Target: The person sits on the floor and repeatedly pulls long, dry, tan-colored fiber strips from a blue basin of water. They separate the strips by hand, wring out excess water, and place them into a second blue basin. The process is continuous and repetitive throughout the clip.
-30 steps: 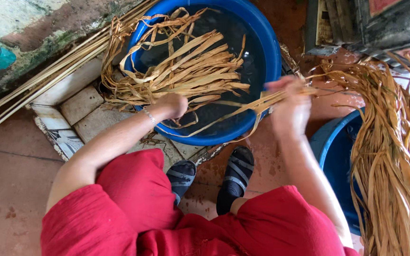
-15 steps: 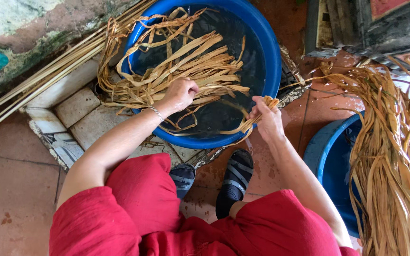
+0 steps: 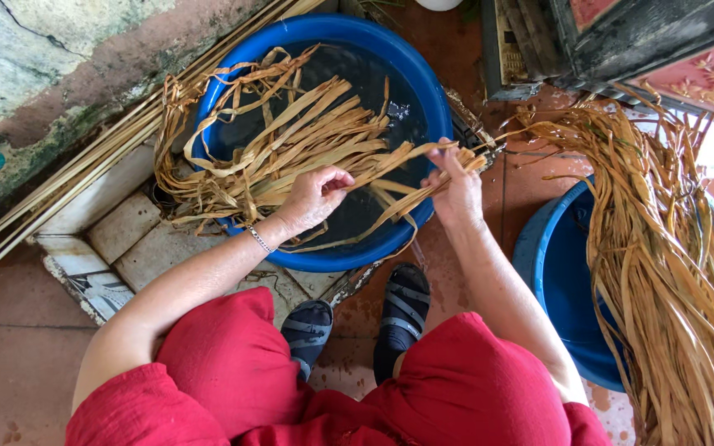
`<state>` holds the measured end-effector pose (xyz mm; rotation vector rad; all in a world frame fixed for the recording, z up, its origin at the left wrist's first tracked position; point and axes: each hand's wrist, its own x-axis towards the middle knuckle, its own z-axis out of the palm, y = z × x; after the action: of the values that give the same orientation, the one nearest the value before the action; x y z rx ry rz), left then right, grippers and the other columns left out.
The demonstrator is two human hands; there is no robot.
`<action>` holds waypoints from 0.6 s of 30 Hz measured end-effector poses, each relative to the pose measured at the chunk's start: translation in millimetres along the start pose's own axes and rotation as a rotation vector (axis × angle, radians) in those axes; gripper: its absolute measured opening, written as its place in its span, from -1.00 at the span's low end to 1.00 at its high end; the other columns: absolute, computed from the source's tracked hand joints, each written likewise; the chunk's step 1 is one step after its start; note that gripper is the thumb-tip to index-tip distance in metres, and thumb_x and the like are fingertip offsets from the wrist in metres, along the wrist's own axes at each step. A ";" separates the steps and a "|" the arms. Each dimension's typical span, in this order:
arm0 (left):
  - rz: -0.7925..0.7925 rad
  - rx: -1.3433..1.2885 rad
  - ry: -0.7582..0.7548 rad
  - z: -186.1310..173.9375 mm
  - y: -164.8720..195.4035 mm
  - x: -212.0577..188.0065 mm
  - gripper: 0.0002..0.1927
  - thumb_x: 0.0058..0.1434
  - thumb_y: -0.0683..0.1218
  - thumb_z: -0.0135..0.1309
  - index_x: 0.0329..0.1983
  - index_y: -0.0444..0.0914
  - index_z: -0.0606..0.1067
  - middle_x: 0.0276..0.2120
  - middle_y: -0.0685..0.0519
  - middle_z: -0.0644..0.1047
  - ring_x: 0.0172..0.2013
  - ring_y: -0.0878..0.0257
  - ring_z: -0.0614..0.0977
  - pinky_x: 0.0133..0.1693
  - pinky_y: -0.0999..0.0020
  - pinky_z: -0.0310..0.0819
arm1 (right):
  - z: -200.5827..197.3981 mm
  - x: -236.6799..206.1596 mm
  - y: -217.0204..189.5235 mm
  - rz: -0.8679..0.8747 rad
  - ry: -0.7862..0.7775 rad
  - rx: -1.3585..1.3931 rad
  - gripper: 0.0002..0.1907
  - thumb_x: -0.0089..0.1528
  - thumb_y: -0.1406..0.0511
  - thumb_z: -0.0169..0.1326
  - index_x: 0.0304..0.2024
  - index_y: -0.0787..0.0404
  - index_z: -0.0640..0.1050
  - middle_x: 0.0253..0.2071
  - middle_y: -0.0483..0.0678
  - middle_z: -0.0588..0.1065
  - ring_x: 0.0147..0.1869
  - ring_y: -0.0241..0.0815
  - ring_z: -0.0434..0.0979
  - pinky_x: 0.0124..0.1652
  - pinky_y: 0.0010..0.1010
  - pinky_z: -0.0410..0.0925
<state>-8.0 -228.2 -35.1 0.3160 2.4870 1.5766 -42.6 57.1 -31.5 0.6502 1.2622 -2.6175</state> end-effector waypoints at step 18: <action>0.147 -0.148 -0.134 56.5 57.0 57.0 -0.73 0.42 -0.05 -0.06 -0.18 -0.31 0.57 -0.40 0.00 0.62 -0.38 0.21 0.65 -0.26 0.30 0.52 | 32.6 -50.5 3.0 -0.059 -0.144 -0.232 -0.75 0.38 0.24 0.14 0.03 0.25 0.62 -0.31 -0.18 0.52 -0.36 -0.42 0.39 -0.39 -0.53 0.30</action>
<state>-43.2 -140.0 -9.4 0.5735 2.2783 1.7222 -6.8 27.9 7.0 0.3850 1.5280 -2.4578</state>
